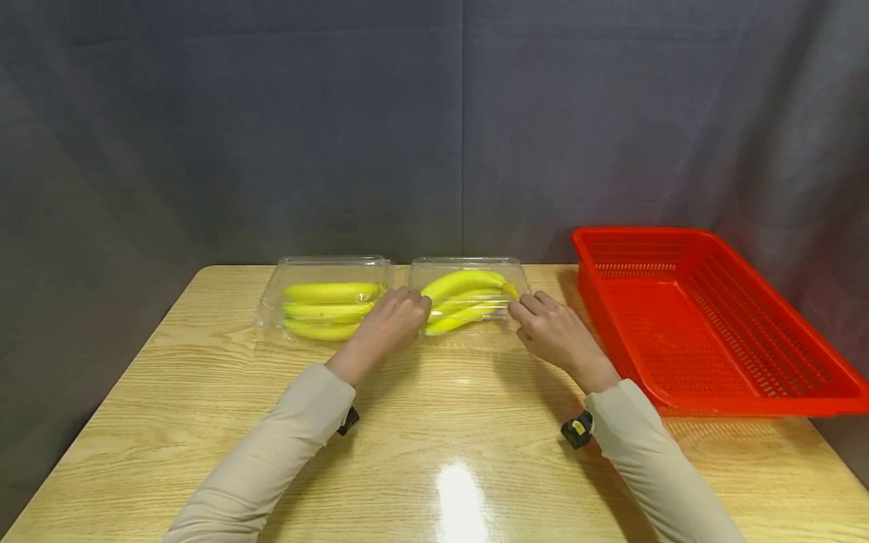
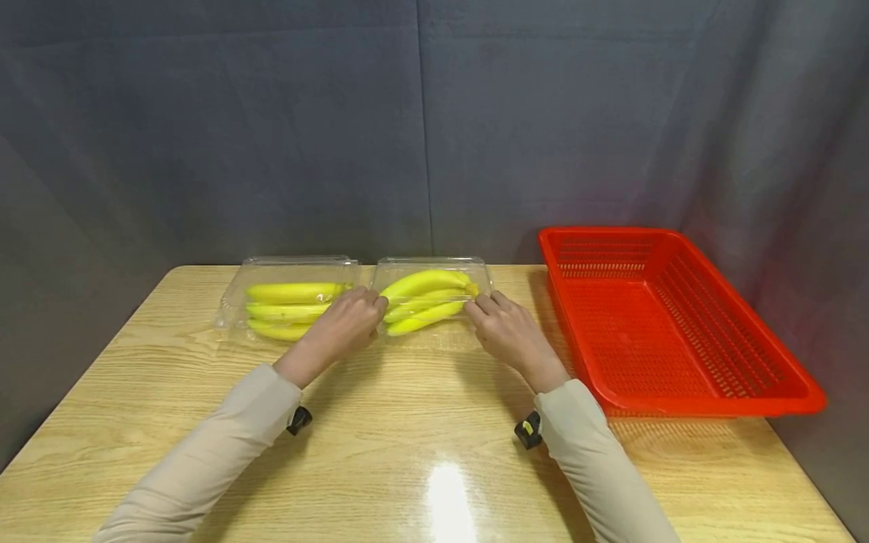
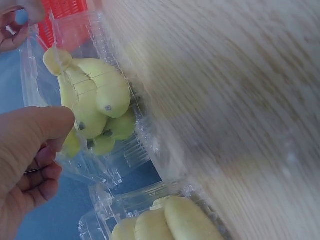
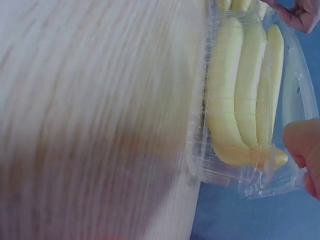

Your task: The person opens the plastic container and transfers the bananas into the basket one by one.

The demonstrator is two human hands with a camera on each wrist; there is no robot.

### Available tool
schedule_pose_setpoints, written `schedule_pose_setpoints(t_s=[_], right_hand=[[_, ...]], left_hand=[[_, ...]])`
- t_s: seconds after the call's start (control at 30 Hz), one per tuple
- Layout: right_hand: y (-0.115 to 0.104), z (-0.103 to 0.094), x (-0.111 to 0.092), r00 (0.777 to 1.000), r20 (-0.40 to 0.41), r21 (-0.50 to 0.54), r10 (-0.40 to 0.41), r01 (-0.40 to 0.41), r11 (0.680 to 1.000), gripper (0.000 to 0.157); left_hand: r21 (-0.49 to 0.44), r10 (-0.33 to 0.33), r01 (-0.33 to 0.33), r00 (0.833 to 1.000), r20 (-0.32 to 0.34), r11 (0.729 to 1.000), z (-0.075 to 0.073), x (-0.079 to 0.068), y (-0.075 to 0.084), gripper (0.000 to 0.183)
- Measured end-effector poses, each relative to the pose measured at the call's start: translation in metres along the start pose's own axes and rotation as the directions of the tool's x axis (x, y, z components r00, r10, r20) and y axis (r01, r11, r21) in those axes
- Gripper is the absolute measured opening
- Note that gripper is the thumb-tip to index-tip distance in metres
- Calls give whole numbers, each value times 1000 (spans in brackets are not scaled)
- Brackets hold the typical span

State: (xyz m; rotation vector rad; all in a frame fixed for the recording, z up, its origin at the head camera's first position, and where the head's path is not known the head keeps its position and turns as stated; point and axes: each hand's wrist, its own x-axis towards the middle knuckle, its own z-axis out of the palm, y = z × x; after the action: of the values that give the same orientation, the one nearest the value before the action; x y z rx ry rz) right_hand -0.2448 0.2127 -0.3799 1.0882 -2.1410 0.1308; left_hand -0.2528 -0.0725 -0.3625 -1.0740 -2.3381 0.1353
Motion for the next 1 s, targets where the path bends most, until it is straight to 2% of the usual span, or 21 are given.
schedule_pose_setpoints(t_s=[0.23,0.67,1.0], right_hand=[[0,-3,-2,1000,-10,18,-2,2,1000,16],[-1,-4,-6,998,-17,21,60,-60,998,17],[-1,-5,-8,993,-77,-13,91,-92,996,15]], left_hand=[[-16,-20,20,1000,-11,1000,2,-2,1,11],[-28,-46,45,998,-41,999,0,-3,1,10],[-19,-48,47,997,-64,999,-4,-5,-2,14]])
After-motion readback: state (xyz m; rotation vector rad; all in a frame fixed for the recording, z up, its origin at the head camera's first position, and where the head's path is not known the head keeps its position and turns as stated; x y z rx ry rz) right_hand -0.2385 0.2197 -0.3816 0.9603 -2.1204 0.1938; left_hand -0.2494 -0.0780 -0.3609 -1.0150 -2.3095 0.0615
